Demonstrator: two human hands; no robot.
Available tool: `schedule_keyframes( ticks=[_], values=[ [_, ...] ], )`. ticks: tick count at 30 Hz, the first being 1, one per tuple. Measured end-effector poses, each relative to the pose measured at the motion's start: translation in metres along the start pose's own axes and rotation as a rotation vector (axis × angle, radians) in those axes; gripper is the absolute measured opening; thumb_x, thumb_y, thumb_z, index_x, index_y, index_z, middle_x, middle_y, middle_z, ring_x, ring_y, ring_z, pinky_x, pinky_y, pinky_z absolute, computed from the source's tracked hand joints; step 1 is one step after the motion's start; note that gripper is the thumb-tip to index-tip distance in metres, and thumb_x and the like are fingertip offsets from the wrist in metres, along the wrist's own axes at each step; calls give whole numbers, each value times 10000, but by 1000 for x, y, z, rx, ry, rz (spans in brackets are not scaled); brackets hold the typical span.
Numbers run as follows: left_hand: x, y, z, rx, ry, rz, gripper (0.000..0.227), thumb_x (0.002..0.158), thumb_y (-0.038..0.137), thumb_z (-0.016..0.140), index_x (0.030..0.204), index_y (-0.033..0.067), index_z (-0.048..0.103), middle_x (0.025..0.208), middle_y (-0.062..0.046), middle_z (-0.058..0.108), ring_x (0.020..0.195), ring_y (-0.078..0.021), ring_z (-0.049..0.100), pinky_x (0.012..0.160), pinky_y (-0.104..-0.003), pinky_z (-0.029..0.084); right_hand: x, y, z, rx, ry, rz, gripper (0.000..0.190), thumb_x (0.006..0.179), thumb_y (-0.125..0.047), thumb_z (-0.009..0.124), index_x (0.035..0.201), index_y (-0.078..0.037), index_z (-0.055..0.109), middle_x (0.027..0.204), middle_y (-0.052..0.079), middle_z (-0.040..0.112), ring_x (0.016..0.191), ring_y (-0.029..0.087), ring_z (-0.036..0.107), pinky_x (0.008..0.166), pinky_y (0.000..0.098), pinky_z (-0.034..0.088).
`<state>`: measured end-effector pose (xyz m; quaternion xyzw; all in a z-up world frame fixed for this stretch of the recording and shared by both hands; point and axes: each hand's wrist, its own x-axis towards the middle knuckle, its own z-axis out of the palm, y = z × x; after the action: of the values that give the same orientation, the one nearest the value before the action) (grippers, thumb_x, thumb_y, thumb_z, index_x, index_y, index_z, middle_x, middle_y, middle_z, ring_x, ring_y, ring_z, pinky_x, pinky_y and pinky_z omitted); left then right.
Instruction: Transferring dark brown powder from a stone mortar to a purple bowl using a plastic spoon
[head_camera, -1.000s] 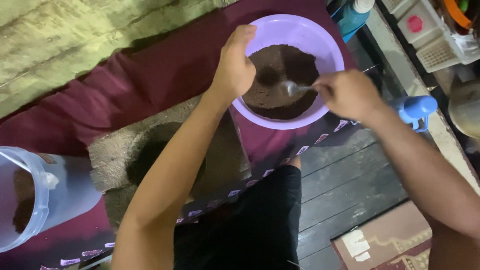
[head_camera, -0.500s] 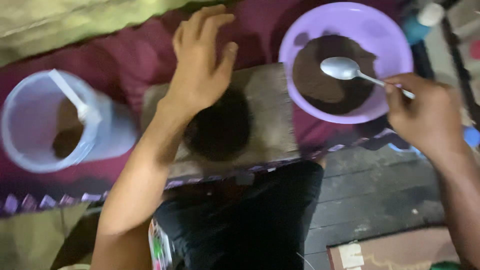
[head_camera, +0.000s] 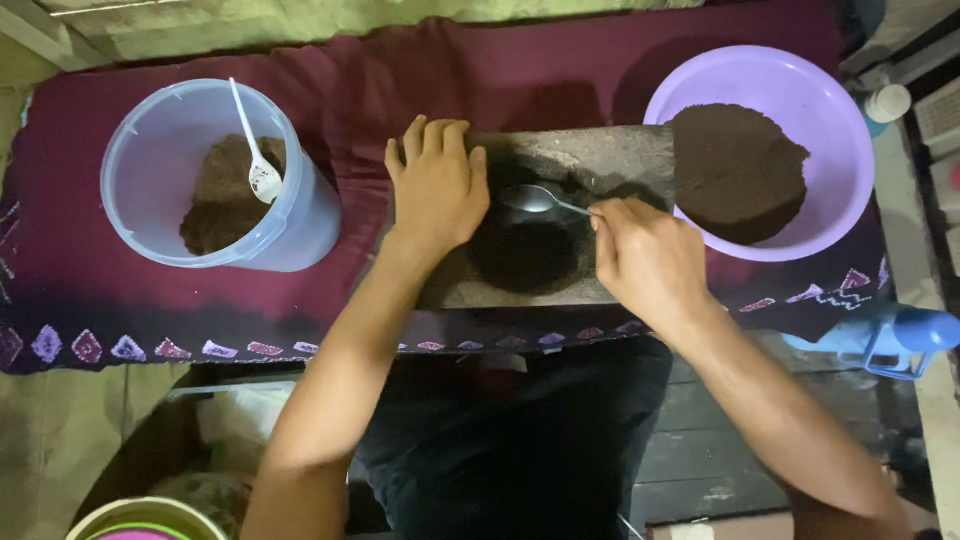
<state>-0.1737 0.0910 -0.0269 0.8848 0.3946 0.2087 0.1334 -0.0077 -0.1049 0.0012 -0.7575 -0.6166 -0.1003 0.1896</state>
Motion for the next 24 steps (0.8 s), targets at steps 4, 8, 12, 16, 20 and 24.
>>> schedule_keyframes(
  ticks=[4, 8, 12, 16, 20, 24],
  values=[
    [-8, -2, 3, -9, 21, 18, 377, 1062, 332, 514, 1326, 67, 567, 1249, -136, 538, 1375, -400, 385, 1101, -736, 211, -12, -3, 12, 14, -22, 80, 86, 962, -221, 662, 933, -196, 739, 782, 40, 714, 751, 326, 735, 645, 458, 587],
    [-13, -3, 6, 136, 64, 107, 559, 881, 319, 799, 1329, 69, 575, 1223, -132, 516, 1301, -387, 388, 1062, -691, 260, -21, -8, 8, -39, 0, 108, 107, 984, -238, 647, 989, -212, 751, 804, 21, 706, 729, 313, 730, 636, 441, 582],
    [-13, -3, 4, 199, 120, 116, 524, 812, 246, 855, 1253, 121, 601, 1144, -77, 537, 1203, -323, 435, 1033, -601, 310, -23, -17, -1, -66, 23, 49, 126, 977, -203, 647, 1027, -217, 762, 789, 40, 672, 697, 337, 712, 598, 454, 569],
    [-17, 0, -5, 173, 120, 121, 521, 793, 238, 879, 1218, 123, 602, 1132, -66, 516, 1175, -318, 431, 1014, -586, 315, -31, -15, 4, -33, 21, 17, 156, 974, -196, 653, 1082, -226, 763, 779, 67, 634, 700, 356, 703, 589, 468, 564],
    [-23, 2, -7, 166, 157, 140, 501, 805, 222, 876, 1213, 110, 607, 1111, -69, 514, 1167, -319, 428, 1003, -587, 301, -42, -23, 3, 11, 13, -25, 186, 955, -223, 649, 1088, -218, 779, 759, 58, 576, 632, 343, 669, 551, 438, 546],
    [-23, 0, -5, 145, 183, 156, 495, 793, 200, 887, 1196, 108, 615, 1104, -73, 516, 1162, -331, 428, 1004, -599, 298, -45, -58, -11, 62, -73, -66, 222, 907, -210, 644, 1079, -207, 784, 762, 35, 587, 565, 305, 655, 484, 405, 543]
  ],
)
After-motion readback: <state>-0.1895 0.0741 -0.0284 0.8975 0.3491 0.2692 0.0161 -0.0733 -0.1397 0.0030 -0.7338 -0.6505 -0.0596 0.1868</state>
